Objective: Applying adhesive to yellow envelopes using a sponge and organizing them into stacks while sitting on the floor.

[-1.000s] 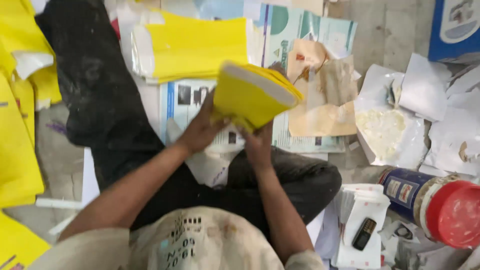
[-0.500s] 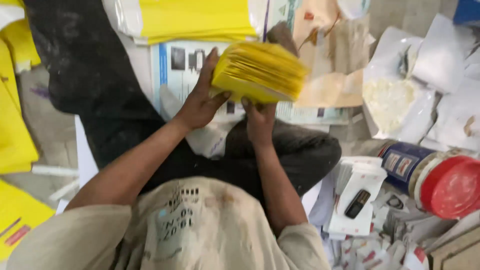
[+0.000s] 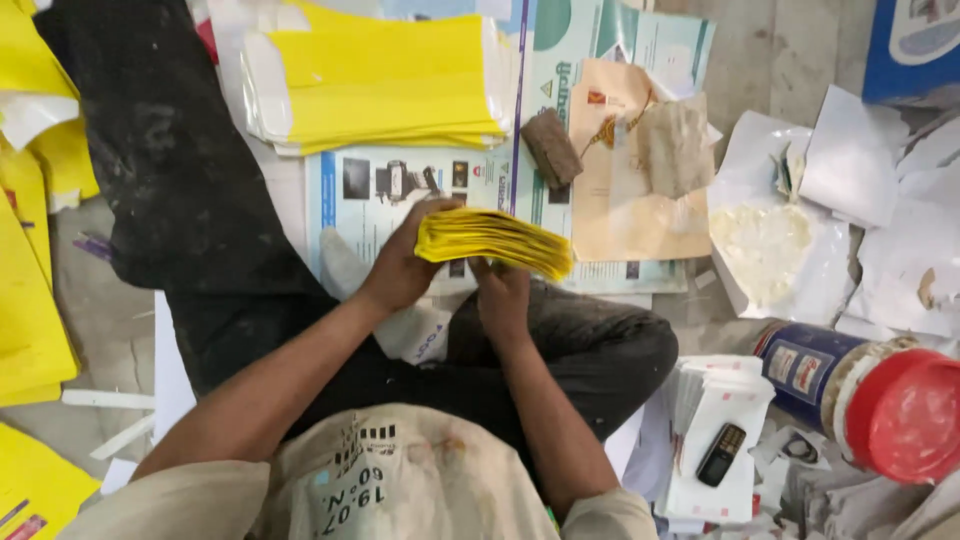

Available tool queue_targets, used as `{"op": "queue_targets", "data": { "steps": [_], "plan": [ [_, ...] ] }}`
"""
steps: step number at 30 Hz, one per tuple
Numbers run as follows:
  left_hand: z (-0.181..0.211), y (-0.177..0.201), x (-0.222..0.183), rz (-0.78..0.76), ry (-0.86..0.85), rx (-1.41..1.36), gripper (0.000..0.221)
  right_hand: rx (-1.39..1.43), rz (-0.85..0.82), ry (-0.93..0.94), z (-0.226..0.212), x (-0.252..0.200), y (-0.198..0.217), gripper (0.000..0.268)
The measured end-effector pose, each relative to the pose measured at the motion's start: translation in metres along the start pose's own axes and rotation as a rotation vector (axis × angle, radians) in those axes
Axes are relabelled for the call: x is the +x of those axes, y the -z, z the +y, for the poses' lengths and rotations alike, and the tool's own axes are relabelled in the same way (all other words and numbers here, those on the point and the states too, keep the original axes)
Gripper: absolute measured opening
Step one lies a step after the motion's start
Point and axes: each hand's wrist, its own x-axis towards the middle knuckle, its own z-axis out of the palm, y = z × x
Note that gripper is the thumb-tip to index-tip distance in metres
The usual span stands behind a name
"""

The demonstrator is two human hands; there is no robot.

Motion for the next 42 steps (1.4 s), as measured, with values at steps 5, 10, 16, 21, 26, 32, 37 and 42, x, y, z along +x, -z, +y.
{"op": "queue_targets", "data": {
  "steps": [5, 10, 16, 21, 26, 32, 37, 42],
  "plan": [
    [-0.032, -0.006, -0.012, 0.065, -0.018, 0.006, 0.040, -0.028, -0.019, -0.065, 0.045, 0.021, 0.000, 0.024],
    [-0.028, 0.023, 0.005, 0.119, 0.394, 0.245, 0.036, -0.668, -0.031, 0.428, -0.070, 0.051, 0.007, 0.031],
    [0.084, 0.025, 0.012, -0.018, -0.630, 1.148, 0.052, -1.147, -0.225, 0.398, -0.043, 0.056, 0.017, 0.016],
    [0.021, 0.085, 0.037, -0.269, -0.404, 1.403, 0.044, -1.149, -0.146, 0.458, -0.044, 0.058, 0.048, 0.028],
    [0.028, 0.109, 0.038, -0.325, -0.313, 1.424, 0.024, -0.712, -0.086, 0.129, 0.006, 0.052, 0.095, 0.030],
    [0.039, 0.104, 0.037, -0.348, -0.236, 1.463, 0.028, -0.511, -0.077, 0.025, 0.031, 0.044, 0.090, 0.028],
    [0.034, 0.130, 0.079, -0.487, 0.378, 1.323, 0.045, -0.059, 0.020, -0.098, 0.039, 0.063, 0.077, 0.021],
    [-0.125, 0.193, 0.068, -0.967, 0.653, 0.944, 0.062, 0.868, 0.166, -0.585, 0.010, 0.053, 0.001, 0.034]
  ]
}}
